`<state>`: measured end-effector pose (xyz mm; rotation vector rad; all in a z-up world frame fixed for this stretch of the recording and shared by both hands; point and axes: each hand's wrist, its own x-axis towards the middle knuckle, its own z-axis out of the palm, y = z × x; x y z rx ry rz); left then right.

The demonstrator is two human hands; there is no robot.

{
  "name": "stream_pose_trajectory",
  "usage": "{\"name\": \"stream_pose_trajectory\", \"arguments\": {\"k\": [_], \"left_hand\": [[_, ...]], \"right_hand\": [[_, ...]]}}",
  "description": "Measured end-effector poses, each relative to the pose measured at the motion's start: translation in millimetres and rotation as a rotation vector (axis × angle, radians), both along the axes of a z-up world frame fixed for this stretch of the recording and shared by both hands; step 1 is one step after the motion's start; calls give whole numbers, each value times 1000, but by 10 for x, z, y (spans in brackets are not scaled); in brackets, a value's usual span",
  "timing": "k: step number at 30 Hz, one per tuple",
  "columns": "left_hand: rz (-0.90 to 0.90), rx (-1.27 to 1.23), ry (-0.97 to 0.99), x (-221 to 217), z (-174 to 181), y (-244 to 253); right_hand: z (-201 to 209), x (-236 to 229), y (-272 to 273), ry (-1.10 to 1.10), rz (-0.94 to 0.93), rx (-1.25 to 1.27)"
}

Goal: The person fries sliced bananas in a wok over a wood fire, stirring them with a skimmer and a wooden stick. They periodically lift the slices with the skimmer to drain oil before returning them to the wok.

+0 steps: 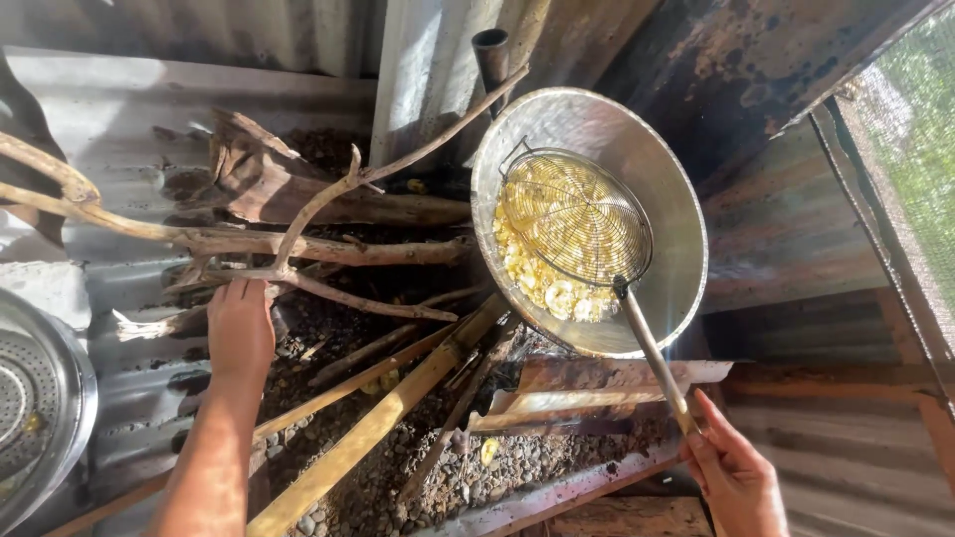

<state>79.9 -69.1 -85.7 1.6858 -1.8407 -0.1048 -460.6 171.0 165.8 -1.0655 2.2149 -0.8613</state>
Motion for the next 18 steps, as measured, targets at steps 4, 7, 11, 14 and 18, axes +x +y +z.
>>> {"name": "stream_pose_trajectory", "arguments": {"k": [4,7,11,14,18], "left_hand": [[-44,-9,9,-20,17,13],[-74,26,44,-108,13,58],[7,-11,-105,-225,98,80],[42,-22,-182,-249,338,211],[150,-3,24,-338,760,535]], "right_hand": [[36,14,12,-24,31,-24],[57,80,19,-24,1,-18],[127,79,50,1,-20,-7],[202,-14,127,-49,-33,-56],[336,-121,267,-66,-111,-42]]}}
